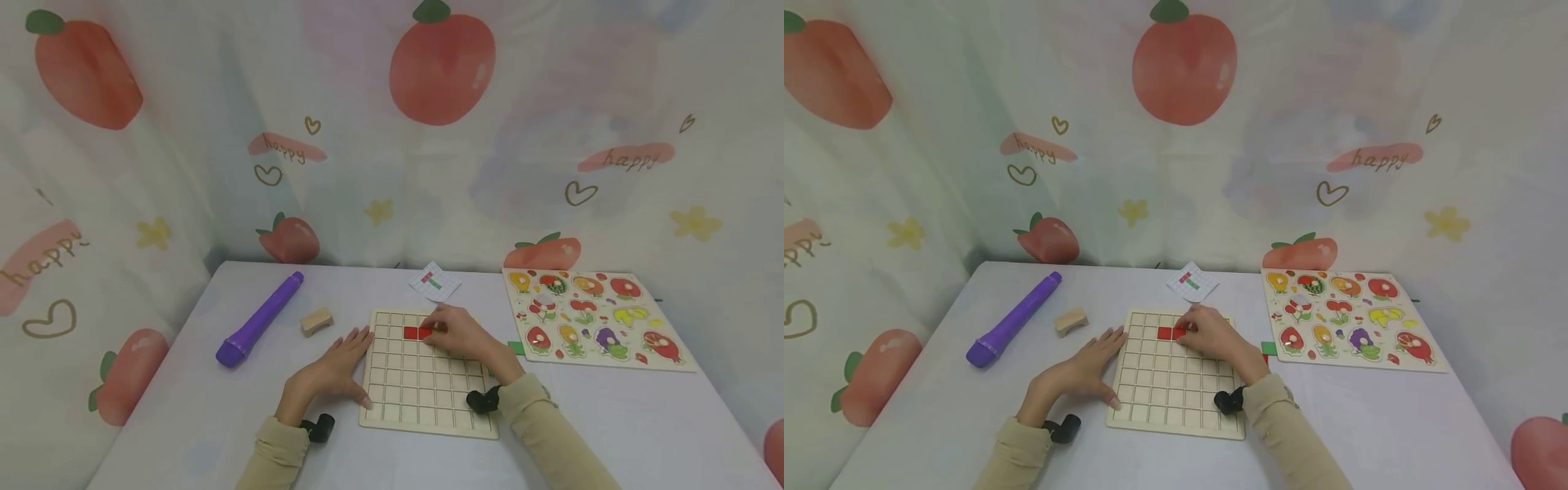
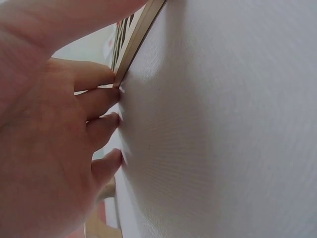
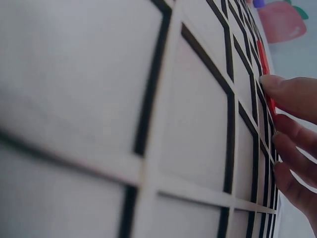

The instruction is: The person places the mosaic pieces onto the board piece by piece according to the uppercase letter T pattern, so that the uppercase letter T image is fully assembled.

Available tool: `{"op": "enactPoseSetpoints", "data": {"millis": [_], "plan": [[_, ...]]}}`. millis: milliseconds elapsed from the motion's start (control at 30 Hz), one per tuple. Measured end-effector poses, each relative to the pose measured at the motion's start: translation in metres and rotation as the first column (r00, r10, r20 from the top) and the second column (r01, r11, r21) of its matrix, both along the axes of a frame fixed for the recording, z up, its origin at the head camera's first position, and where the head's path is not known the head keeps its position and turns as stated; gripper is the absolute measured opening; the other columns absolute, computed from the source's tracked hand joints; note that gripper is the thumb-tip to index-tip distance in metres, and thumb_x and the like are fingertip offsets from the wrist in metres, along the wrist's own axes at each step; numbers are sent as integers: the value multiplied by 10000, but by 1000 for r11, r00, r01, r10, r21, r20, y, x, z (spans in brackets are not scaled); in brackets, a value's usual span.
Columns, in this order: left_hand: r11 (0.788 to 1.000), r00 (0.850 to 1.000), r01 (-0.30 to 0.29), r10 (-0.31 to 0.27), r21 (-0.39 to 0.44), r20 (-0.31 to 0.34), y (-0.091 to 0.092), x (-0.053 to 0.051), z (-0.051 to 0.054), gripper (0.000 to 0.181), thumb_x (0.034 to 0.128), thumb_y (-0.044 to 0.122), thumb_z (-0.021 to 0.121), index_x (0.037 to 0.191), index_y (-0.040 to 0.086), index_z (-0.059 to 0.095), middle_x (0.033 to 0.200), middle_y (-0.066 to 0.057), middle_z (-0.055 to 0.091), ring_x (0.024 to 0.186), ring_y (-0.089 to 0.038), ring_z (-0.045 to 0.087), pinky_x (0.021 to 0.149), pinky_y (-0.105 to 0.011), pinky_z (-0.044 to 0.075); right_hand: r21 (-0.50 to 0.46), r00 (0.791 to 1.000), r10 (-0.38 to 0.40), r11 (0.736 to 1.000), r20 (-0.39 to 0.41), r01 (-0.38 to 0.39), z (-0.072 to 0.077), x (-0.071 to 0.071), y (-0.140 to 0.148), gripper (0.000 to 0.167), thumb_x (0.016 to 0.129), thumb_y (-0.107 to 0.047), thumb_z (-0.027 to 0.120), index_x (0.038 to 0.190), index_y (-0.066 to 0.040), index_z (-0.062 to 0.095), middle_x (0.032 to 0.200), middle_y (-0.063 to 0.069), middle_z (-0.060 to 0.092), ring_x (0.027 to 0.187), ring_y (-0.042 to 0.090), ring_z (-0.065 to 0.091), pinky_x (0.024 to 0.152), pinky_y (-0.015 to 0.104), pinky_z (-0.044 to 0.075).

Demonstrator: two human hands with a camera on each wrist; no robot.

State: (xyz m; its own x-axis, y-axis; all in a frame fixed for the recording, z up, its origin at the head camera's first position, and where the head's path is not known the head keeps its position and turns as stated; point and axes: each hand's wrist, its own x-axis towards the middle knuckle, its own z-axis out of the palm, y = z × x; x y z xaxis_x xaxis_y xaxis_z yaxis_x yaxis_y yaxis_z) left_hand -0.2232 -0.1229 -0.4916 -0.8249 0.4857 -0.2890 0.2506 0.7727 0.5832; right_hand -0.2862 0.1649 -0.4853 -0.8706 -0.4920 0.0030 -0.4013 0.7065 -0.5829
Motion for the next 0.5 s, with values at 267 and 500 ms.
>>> {"op": "enactPoseSetpoints", "data": {"millis": [267, 500], "plan": [[1000, 1000, 9, -9, 6, -8, 1, 1, -1, 1278, 675, 358, 958, 1643, 43, 186, 1734, -120, 106, 1616, -299, 36, 1323, -517, 56, -10, 997, 19, 1000, -75, -20, -1, 10, 11, 196, 889, -114, 762, 1081, -85, 786, 973, -9, 712, 798, 108, 537, 723, 260, 497], [1000, 1000, 10, -10, -7, -11, 0, -1, 1, 1272, 683, 352, 956, 1643, 41, 182, 1734, -124, 109, 1615, -302, 35, 1324, -514, 49, -88, 995, 8, 996, -100, -16, 1, 23, 31, 195, 899, -84, 765, 1090, -48, 771, 971, 8, 731, 818, 107, 607, 712, 247, 542]]}}
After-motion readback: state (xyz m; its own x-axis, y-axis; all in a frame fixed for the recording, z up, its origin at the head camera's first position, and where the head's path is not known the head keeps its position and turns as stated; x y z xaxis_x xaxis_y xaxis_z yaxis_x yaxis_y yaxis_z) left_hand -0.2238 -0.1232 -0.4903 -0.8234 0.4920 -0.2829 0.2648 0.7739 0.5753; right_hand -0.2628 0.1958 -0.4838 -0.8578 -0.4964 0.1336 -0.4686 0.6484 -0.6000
